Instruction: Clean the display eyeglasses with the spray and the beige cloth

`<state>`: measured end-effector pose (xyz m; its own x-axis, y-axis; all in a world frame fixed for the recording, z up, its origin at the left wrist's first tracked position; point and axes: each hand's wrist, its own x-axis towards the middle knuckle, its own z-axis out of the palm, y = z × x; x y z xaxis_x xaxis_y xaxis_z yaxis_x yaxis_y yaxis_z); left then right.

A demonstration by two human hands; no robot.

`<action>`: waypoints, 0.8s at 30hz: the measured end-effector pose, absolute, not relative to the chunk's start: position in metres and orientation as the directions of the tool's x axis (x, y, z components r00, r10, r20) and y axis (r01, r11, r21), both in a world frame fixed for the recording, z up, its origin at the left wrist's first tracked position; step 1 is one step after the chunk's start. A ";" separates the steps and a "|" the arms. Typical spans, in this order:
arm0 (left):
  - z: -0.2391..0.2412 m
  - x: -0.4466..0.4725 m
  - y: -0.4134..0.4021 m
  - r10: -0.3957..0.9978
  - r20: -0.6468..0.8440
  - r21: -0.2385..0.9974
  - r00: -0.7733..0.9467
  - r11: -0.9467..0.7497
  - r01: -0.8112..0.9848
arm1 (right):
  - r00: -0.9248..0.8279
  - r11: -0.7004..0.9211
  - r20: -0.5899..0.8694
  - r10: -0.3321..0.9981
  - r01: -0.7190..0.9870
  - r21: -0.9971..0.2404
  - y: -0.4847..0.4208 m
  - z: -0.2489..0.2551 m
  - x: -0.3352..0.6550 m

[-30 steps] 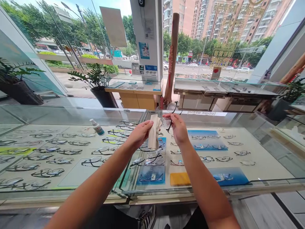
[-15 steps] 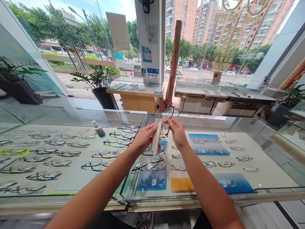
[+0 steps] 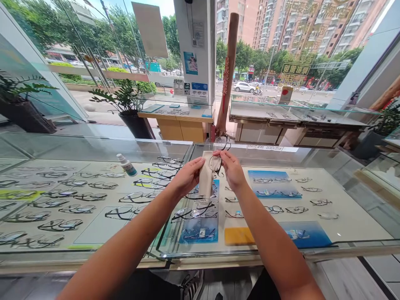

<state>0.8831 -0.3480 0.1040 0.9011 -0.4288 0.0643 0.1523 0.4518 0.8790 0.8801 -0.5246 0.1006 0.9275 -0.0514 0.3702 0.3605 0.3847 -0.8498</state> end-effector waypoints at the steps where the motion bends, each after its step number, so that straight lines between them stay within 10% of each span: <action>1: 0.103 0.884 -0.347 -0.432 0.071 0.869 0.899 0.469 0.156 | 0.927 0.395 0.371 -0.050 0.360 -0.845 -0.525 0.101 0.880; 24: 0.100 0.884 -0.345 -0.554 0.021 0.904 0.832 0.366 0.221 | 0.932 0.342 0.360 0.034 0.327 -0.881 -0.522 0.104 0.870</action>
